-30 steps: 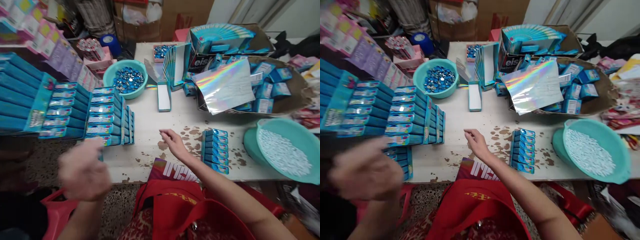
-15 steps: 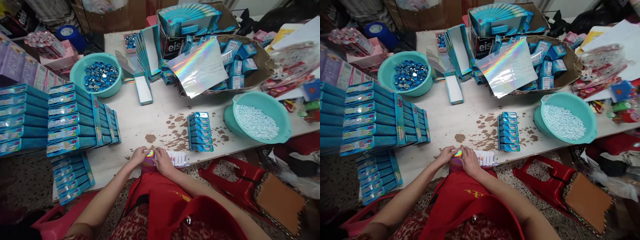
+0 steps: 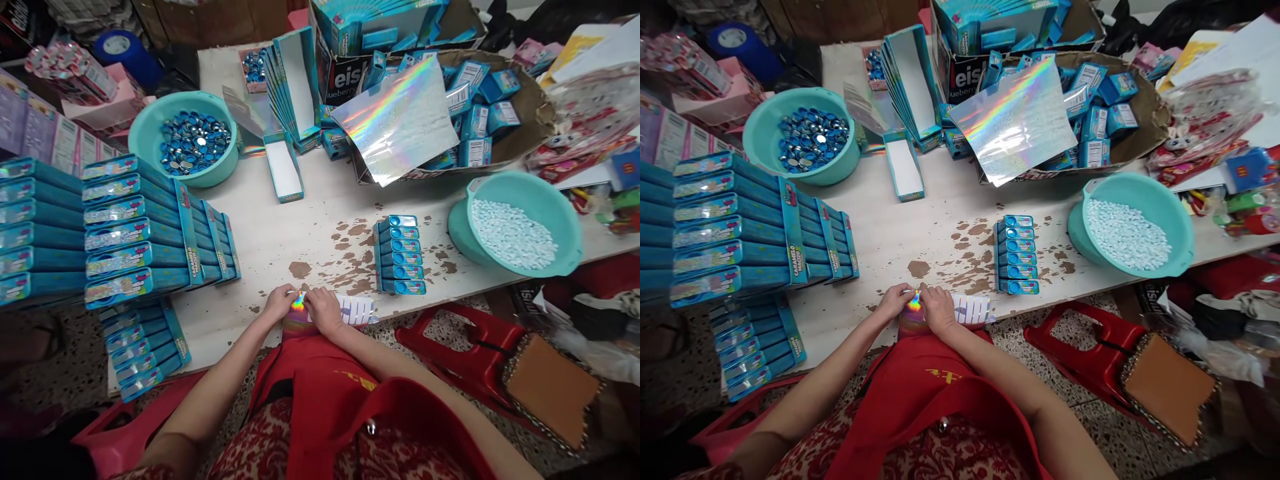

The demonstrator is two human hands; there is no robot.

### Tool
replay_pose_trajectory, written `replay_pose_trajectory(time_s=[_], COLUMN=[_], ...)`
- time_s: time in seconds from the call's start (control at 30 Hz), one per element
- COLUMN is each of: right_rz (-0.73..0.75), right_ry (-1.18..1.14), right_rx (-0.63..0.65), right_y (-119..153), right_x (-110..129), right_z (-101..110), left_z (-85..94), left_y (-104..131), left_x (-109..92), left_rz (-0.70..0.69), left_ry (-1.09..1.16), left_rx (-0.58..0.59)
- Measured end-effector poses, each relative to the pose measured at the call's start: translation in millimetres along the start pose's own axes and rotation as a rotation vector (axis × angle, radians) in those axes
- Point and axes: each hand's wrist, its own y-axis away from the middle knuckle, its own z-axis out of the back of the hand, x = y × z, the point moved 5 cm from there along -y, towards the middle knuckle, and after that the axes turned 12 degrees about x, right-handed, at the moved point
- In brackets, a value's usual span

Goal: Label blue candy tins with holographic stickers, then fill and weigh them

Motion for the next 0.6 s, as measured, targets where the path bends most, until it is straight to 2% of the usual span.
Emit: replay_pose_trajectory(time_s=[0.1, 0.17, 0.23, 0.3, 0.37, 0.43, 0.47, 0.6], right_rz=[0.044, 0.039, 0.002, -0.028, -0.045, -0.08, -0.107, -0.243], right_ry=[-0.116, -0.253, -0.393, -0.503, -0.587, -0.664, -0.711, -0.894], right_rx=[0.026, 0.001, -0.052, -0.102, -0.153, -0.215, -0.248, -0.39], right_y=[5.3, 14.5, 25.1, 34.6, 42.5, 50.0, 54.1, 75.4], right_x=[0.3, -2.7, -7.8, -12.8, -18.5, -27.7, -34.1, -68.4], right_z=[6.8, 16.0, 28.4, 42.3, 56.4, 68.1, 72.1, 76.6], left_z=[0.7, 4.8, 11.0, 11.2, 1.8, -12.0, -18.1, -39.5], left_y=[2.1, 8.9, 20.8, 34.7, 42.8, 42.9, 40.9, 25.1], left_x=[-1.3, -8.0, -26.2, -51.5, -71.9, -85.0, -91.0, -127.3], left_rz=[0.041, 0.049, -0.075, -0.299, -0.424, -0.384, -0.35, -0.377], left_ry=[-0.038, -0.08, -0.135, -0.146, -0.075, -0.016, -0.014, -0.117], left_rx=[-0.014, -0.069, -0.17, -0.181, -0.005, 0.216, 0.288, 0.364])
